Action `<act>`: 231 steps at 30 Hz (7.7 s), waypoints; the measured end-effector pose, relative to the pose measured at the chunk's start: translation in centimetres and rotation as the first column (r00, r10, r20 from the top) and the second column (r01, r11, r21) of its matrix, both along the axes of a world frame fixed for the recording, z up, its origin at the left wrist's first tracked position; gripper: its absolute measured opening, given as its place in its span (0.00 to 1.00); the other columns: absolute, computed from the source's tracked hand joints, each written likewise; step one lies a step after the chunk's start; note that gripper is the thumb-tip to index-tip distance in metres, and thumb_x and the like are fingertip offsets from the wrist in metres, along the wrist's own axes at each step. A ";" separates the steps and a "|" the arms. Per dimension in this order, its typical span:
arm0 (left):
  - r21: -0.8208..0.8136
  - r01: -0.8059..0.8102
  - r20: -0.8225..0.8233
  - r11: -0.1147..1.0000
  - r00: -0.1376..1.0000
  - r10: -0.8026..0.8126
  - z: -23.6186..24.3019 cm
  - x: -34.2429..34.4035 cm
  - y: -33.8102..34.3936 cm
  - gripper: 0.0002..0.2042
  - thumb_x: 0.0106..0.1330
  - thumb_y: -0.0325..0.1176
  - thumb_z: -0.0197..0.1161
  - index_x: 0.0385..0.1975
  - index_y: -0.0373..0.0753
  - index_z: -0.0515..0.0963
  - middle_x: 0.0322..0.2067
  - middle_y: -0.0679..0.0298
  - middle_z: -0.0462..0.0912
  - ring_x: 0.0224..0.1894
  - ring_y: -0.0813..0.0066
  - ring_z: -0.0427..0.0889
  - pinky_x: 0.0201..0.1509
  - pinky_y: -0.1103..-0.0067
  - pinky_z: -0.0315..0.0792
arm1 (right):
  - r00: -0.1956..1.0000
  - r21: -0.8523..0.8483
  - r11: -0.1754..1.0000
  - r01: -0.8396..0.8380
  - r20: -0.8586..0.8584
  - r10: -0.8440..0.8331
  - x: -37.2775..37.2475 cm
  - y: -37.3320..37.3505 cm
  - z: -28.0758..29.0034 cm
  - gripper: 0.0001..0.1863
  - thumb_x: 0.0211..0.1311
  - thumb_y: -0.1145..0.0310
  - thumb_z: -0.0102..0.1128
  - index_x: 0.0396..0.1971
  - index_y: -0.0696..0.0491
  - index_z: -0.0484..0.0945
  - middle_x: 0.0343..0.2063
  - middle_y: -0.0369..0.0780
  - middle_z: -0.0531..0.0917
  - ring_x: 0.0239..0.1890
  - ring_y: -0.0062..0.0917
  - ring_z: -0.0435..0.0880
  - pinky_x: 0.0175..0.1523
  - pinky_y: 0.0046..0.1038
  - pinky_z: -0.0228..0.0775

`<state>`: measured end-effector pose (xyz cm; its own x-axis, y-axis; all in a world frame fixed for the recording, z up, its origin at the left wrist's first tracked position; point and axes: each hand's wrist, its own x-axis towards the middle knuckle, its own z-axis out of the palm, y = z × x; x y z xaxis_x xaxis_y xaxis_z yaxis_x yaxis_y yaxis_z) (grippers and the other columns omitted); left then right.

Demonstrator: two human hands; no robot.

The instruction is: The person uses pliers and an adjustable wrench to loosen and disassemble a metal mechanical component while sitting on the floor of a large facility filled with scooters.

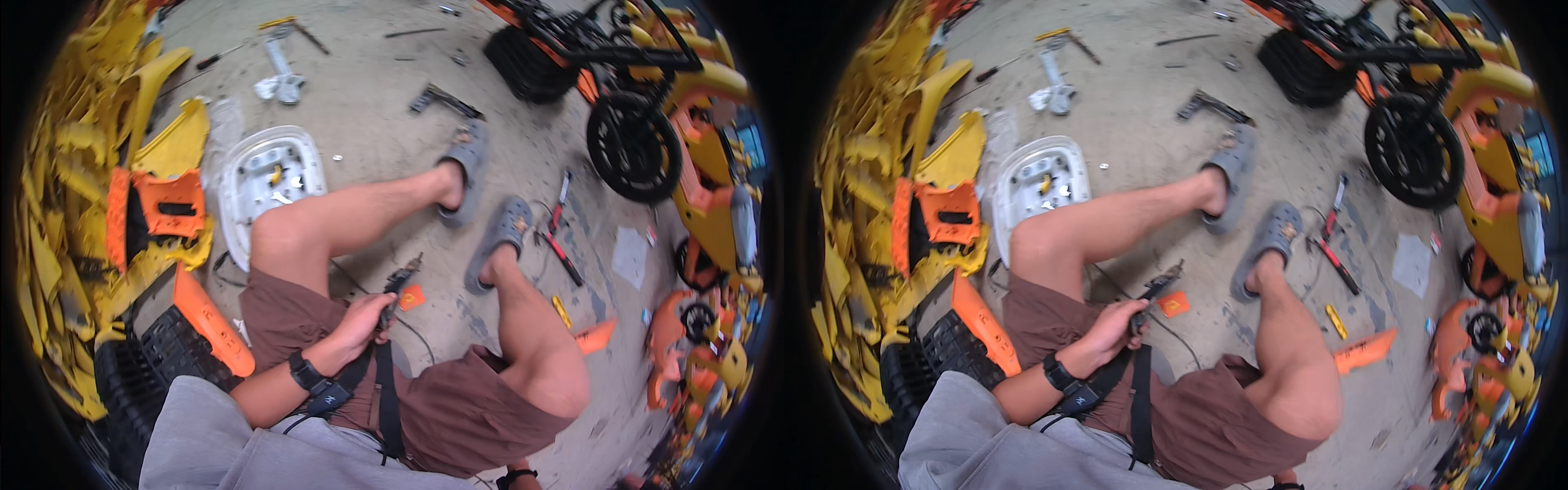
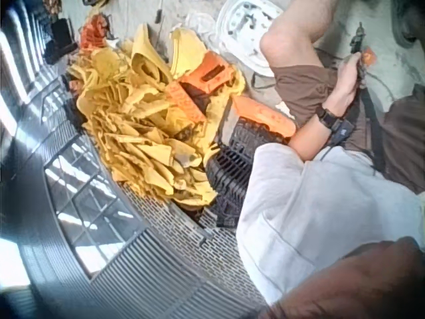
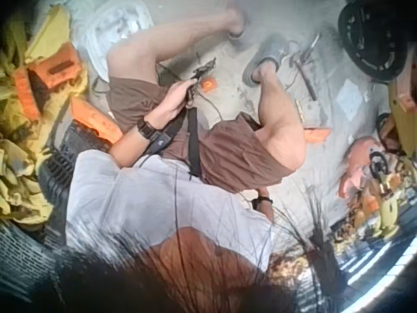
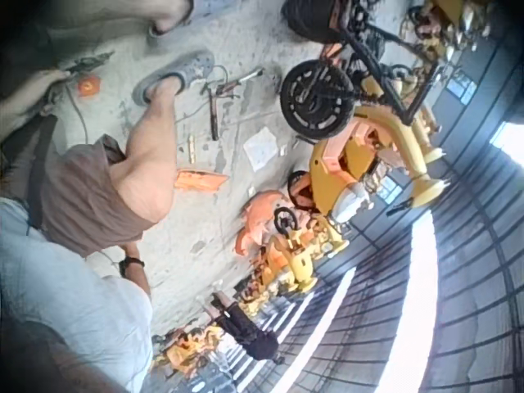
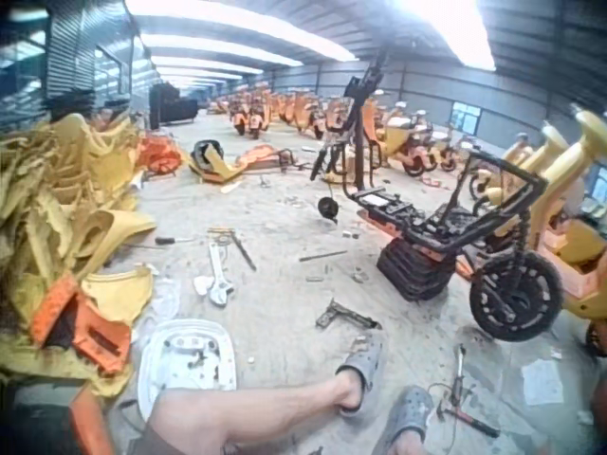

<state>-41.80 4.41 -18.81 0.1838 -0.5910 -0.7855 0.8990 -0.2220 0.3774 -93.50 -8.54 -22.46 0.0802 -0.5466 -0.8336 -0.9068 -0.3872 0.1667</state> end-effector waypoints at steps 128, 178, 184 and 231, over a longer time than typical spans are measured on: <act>0.042 -0.153 -0.018 0.987 0.988 0.154 0.3 -1.6 -1.2 0.13 0.69 0.42 0.56 0.32 0.37 0.75 0.21 0.62 0.77 0.17 0.73 0.75 0.19 0.78 0.68 | 0.827 -0.312 0.848 0.428 0.513 -0.229 32.4 -27.0 -3.5 0.27 0.44 0.51 0.65 0.32 0.62 0.83 0.27 0.47 0.86 0.29 0.35 0.87 0.39 0.34 0.78; -0.036 0.060 0.206 0.998 0.977 -0.051 -2.0 -3.3 -1.0 0.17 0.70 0.46 0.51 0.33 0.36 0.75 0.19 0.64 0.75 0.13 0.77 0.70 0.14 0.80 0.63 | 0.253 -0.132 0.530 -0.837 0.767 0.590 44.4 -5.1 11.2 0.30 0.49 0.49 0.70 0.49 0.53 0.78 0.34 0.45 0.86 0.36 0.38 0.86 0.42 0.36 0.78; -0.130 -0.113 0.163 0.985 0.978 0.133 -0.9 -3.6 -0.6 0.18 0.71 0.47 0.50 0.41 0.36 0.75 0.27 0.60 0.83 0.14 0.78 0.72 0.16 0.81 0.65 | 0.381 -0.124 0.688 -0.716 0.756 0.532 44.5 -5.4 10.9 0.21 0.54 0.59 0.61 0.43 0.58 0.78 0.28 0.50 0.85 0.30 0.41 0.86 0.39 0.39 0.78; 0.623 -0.463 0.666 0.631 -0.110 -0.738 -14.9 51.2 -2.0 0.23 0.56 0.41 0.64 0.43 0.26 0.76 0.41 0.38 0.79 0.46 0.42 0.79 0.51 0.59 0.72 | 0.382 -0.052 0.722 -0.690 0.821 0.424 40.2 -17.6 6.0 0.24 0.53 0.54 0.67 0.48 0.51 0.79 0.32 0.39 0.83 0.27 0.34 0.83 0.30 0.33 0.76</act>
